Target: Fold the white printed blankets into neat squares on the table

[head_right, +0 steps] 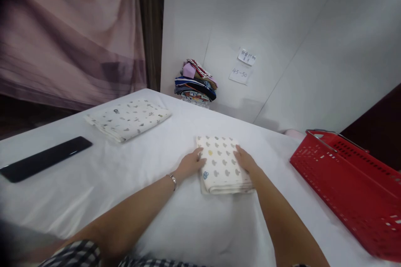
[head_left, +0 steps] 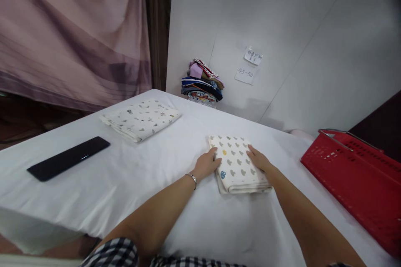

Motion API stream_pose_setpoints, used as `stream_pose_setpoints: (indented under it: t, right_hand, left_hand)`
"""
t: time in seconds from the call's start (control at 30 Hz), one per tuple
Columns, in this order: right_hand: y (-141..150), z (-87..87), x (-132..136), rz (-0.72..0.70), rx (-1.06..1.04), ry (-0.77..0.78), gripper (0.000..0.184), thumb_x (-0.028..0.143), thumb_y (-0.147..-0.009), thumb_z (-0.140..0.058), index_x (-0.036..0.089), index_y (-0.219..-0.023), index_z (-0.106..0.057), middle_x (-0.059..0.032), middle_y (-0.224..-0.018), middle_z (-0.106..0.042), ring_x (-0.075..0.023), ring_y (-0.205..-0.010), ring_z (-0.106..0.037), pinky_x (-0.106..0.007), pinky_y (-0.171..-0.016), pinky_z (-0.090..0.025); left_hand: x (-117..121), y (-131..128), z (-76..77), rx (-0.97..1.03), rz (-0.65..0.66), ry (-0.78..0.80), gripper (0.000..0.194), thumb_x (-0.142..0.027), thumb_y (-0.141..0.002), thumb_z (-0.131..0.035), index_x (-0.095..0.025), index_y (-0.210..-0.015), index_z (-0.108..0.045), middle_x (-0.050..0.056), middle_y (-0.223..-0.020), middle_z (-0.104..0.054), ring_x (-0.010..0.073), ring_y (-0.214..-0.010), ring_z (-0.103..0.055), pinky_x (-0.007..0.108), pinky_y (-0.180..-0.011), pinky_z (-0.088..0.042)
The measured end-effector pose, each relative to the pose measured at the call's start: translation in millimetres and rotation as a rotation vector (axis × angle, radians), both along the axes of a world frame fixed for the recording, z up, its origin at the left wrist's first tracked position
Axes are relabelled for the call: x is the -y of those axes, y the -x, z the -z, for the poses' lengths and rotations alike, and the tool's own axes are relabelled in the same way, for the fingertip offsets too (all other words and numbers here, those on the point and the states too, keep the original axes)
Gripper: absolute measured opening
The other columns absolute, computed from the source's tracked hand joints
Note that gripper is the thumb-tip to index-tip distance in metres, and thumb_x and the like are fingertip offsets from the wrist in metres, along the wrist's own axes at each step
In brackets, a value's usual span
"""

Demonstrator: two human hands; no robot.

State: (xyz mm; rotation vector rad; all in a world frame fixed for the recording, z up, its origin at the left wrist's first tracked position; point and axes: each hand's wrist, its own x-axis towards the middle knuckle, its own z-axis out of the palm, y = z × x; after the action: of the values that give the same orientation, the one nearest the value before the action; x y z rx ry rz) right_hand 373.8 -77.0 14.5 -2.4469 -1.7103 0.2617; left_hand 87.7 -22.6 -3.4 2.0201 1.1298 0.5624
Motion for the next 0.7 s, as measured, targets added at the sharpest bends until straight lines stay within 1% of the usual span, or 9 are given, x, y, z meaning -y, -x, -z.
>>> stream_pose_setpoints:
  t: [0.07, 0.1, 0.17, 0.23, 0.3, 0.37, 0.5, 0.57, 0.7]
  right_hand:
    - [11.9, -3.2, 2.4, -0.003, 0.12, -0.047, 0.055, 0.042, -0.091, -0.03, 0.017, -0.14, -0.034, -0.0114, -0.145, -0.033, -0.0254, -0.134, -0.029, -0.044, -0.107, -0.027]
    - [19.4, -3.3, 4.5, -0.026, 0.181, -0.083, 0.054, 0.041, -0.091, -0.03, 0.018, -0.14, -0.034, -0.0114, -0.146, -0.031, -0.0265, -0.136, -0.025, -0.047, -0.107, -0.025]
    - [35.4, -0.1, 10.5, -0.121, 0.247, -0.121, 0.052, 0.042, -0.092, -0.03, 0.021, -0.139, -0.036, -0.0097, -0.148, -0.028, -0.0264, -0.138, -0.019, -0.049, -0.107, -0.021]
    - [49.4, 5.4, 17.7, -0.226, 0.231, -0.095, 0.051, 0.044, -0.093, -0.028, 0.023, -0.138, -0.037, -0.0069, -0.149, -0.028, -0.0241, -0.138, -0.019, -0.047, -0.109, -0.018]
    - [58.7, 8.8, 23.6, -0.277, 0.188, -0.056, 0.051, 0.045, -0.093, -0.025, 0.025, -0.139, -0.037, -0.0051, -0.149, -0.028, -0.0218, -0.138, -0.019, -0.045, -0.11, -0.016]
    - [64.4, 7.4, 26.6, -0.269, 0.153, -0.032, 0.051, 0.045, -0.094, -0.025, 0.024, -0.139, -0.036, -0.0054, -0.149, -0.026, -0.0214, -0.138, -0.019, -0.046, -0.11, -0.014]
    - [80.9, -3.0, 27.5, -0.228, 0.076, -0.037, 0.054, 0.047, -0.093, -0.025, 0.022, -0.139, -0.037, -0.0069, -0.15, -0.023, -0.0219, -0.139, -0.015, -0.047, -0.111, -0.011]
    - [94.9, -4.8, 27.7, -0.27, 0.034, -0.038, 0.055, 0.049, -0.093, -0.023, 0.023, -0.14, -0.034, -0.0054, -0.151, -0.021, -0.021, -0.139, -0.013, -0.047, -0.111, -0.01]
    - [118.1, -1.4, 30.3, -0.37, 0.021, -0.003, 0.055, 0.051, -0.093, -0.024, 0.026, -0.141, -0.032, -0.0031, -0.152, -0.019, -0.02, -0.14, -0.01, -0.047, -0.112, -0.009]
  left_hand:
    - [0.1, 0.1, 0.2, 0.005, -0.002, 0.0, 0.061, -0.045, -0.081, -0.047, -0.022, -0.136, -0.039, 0.005, -0.089, -0.067, 0.024, -0.086, -0.061, 0.03, -0.074, -0.042]
    - [0.1, 0.1, 0.2, 0.006, -0.003, -0.004, 0.061, -0.045, -0.081, -0.047, -0.022, -0.136, -0.039, 0.006, -0.089, -0.067, 0.0242, -0.086, -0.061, 0.03, -0.074, -0.042]
    - [-0.1, -0.1, 0.2, 0.005, -0.002, -0.011, 0.061, -0.045, -0.081, -0.047, -0.022, -0.136, -0.04, 0.006, -0.088, -0.067, 0.0243, -0.087, -0.061, 0.03, -0.074, -0.042]
    - [-0.5, -0.6, 0.1, -0.001, -0.002, -0.016, 0.06, -0.045, -0.081, -0.047, -0.022, -0.136, -0.04, 0.006, -0.088, -0.067, 0.0242, -0.087, -0.061, 0.03, -0.075, -0.042]
    - [-0.9, -1.0, 0.2, -0.004, -0.002, -0.02, 0.06, -0.045, -0.081, -0.046, -0.021, -0.136, -0.04, 0.006, -0.088, -0.067, 0.0241, -0.087, -0.061, 0.03, -0.075, -0.042]
    - [-1.1, -1.1, 0.1, -0.008, -0.003, -0.02, 0.06, -0.045, -0.081, -0.046, -0.021, -0.136, -0.039, 0.006, -0.088, -0.067, 0.024, -0.088, -0.061, 0.03, -0.075, -0.043]
    - [-0.2, -0.7, -0.8, -0.018, 0.006, -0.017, 0.06, -0.045, -0.082, -0.046, -0.022, -0.136, -0.038, 0.005, -0.09, -0.067, 0.0232, -0.088, -0.061, 0.029, -0.074, -0.043]
    - [0.4, -0.6, -1.5, -0.021, 0.004, -0.025, 0.059, -0.044, -0.082, -0.046, -0.022, -0.135, -0.039, 0.005, -0.09, -0.067, 0.0226, -0.088, -0.061, 0.029, -0.074, -0.043]
    - [0.5, -0.8, -2.0, -0.02, -0.006, -0.042, 0.057, -0.043, -0.082, -0.045, -0.02, -0.135, -0.04, 0.005, -0.091, -0.068, 0.022, -0.09, -0.061, 0.028, -0.076, -0.043]
